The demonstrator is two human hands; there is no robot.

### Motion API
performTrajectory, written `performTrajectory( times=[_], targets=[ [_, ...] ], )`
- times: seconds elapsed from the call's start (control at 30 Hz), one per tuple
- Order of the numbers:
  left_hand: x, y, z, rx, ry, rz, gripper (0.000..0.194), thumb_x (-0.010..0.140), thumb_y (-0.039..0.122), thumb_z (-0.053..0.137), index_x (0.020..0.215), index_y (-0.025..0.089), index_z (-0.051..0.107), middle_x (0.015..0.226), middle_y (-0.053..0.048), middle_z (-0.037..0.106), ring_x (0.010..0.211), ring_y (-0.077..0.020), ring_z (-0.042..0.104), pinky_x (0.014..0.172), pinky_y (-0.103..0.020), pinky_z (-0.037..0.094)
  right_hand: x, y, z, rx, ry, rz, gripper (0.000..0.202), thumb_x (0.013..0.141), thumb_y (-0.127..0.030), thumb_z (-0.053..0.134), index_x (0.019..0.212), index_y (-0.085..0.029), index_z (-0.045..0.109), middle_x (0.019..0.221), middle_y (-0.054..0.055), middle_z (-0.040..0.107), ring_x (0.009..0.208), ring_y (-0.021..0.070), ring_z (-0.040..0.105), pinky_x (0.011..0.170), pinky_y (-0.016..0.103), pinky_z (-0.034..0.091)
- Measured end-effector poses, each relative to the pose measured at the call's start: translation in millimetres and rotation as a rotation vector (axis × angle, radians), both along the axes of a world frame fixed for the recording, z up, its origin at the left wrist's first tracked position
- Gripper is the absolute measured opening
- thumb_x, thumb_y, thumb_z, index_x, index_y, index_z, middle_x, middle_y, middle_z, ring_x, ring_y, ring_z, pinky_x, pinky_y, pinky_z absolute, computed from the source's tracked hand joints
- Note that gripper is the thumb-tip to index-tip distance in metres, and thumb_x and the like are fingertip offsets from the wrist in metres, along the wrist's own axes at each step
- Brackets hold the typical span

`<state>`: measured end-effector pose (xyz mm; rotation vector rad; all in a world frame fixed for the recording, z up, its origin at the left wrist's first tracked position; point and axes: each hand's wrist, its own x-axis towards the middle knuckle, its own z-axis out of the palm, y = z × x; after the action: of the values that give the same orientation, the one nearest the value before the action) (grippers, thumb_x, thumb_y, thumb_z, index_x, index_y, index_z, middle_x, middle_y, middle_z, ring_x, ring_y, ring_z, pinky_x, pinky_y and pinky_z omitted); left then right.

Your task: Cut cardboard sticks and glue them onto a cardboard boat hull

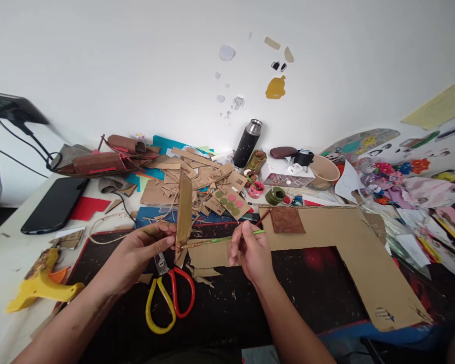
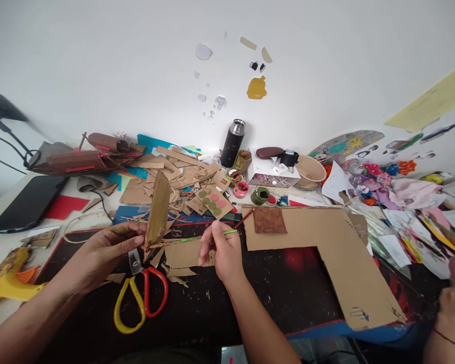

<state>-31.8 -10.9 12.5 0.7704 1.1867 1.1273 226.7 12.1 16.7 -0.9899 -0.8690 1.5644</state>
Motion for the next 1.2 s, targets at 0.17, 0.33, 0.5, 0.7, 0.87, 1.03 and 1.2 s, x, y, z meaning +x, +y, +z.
performTrajectory(
  times=[0.17, 0.33, 0.5, 0.7, 0.87, 1.03, 1.2],
  targets=[
    [0, 1, -1.1, -0.007, -0.001, 0.004, 0.039, 0.063, 0.049, 0.104, 0.089, 0.023, 0.088, 0.089, -0.006, 0.083, 0.082, -0.0213, 0.073, 0.081, -0.030, 0.060, 1, 0, -1.2, -0.020, 0.016, 0.000, 0.061, 0.087, -0.074, 0.080, 0.069, -0.018, 0.064, 0.044, -0.003, 0.059, 0.030, 0.0115, 0.053, 0.032, 0.018, 0.035],
    [1, 1, -1.7, -0.017, -0.007, 0.023, 0.036, 0.061, 0.045, 0.105, 0.085, 0.024, 0.087, 0.090, -0.005, 0.082, 0.082, -0.0216, 0.072, 0.079, -0.032, 0.061, 0, 0, -2.2, -0.021, 0.011, -0.003, 0.061, 0.087, -0.075, 0.079, 0.069, -0.018, 0.064, 0.044, -0.003, 0.059, 0.030, 0.0114, 0.053, 0.032, 0.018, 0.036],
    [3, 2, -1.3, -0.016, -0.015, 0.024, 0.036, 0.061, 0.042, 0.105, 0.084, 0.023, 0.085, 0.089, -0.005, 0.081, 0.081, -0.0206, 0.072, 0.078, -0.030, 0.060, 0, -2, -4.2, -0.018, 0.005, 0.003, 0.061, 0.088, -0.075, 0.078, 0.069, -0.018, 0.064, 0.044, -0.003, 0.059, 0.030, 0.0112, 0.053, 0.031, 0.018, 0.036],
    [6, 3, -3.1, -0.034, -0.060, 0.059, 0.037, 0.059, 0.041, 0.106, 0.081, 0.022, 0.084, 0.085, -0.003, 0.079, 0.075, -0.0178, 0.070, 0.072, -0.027, 0.060, 1, 0, 0.2, -0.009, 0.021, -0.007, 0.061, 0.088, -0.074, 0.079, 0.069, -0.018, 0.064, 0.045, -0.003, 0.059, 0.030, 0.0111, 0.052, 0.031, 0.018, 0.035],
    [7, 2, -4.7, -0.050, -0.094, 0.095, 0.039, 0.057, 0.038, 0.107, 0.082, 0.022, 0.084, 0.084, -0.001, 0.079, 0.074, -0.0159, 0.069, 0.072, -0.025, 0.059, 1, 1, 3.2, 0.009, 0.037, -0.038, 0.059, 0.088, -0.073, 0.079, 0.071, -0.019, 0.064, 0.047, -0.003, 0.060, 0.032, 0.0115, 0.054, 0.032, 0.018, 0.034],
    [7, 3, -3.3, -0.059, -0.116, 0.110, 0.040, 0.054, 0.037, 0.108, 0.081, 0.021, 0.083, 0.084, -0.002, 0.079, 0.074, -0.0171, 0.070, 0.072, -0.027, 0.059, 0, -1, 2.0, -0.001, 0.017, 0.011, 0.060, 0.089, -0.074, 0.078, 0.069, -0.019, 0.063, 0.046, -0.003, 0.059, 0.031, 0.0115, 0.053, 0.031, 0.018, 0.034],
    [6, 0, -2.8, -0.056, -0.090, 0.119, 0.040, 0.055, 0.038, 0.107, 0.082, 0.020, 0.083, 0.085, -0.003, 0.079, 0.076, -0.0171, 0.069, 0.074, -0.026, 0.058, 2, 3, 7.3, 0.021, 0.049, -0.083, 0.059, 0.086, -0.073, 0.081, 0.071, -0.019, 0.065, 0.047, -0.004, 0.059, 0.033, 0.0113, 0.055, 0.032, 0.018, 0.034]
  ],
)
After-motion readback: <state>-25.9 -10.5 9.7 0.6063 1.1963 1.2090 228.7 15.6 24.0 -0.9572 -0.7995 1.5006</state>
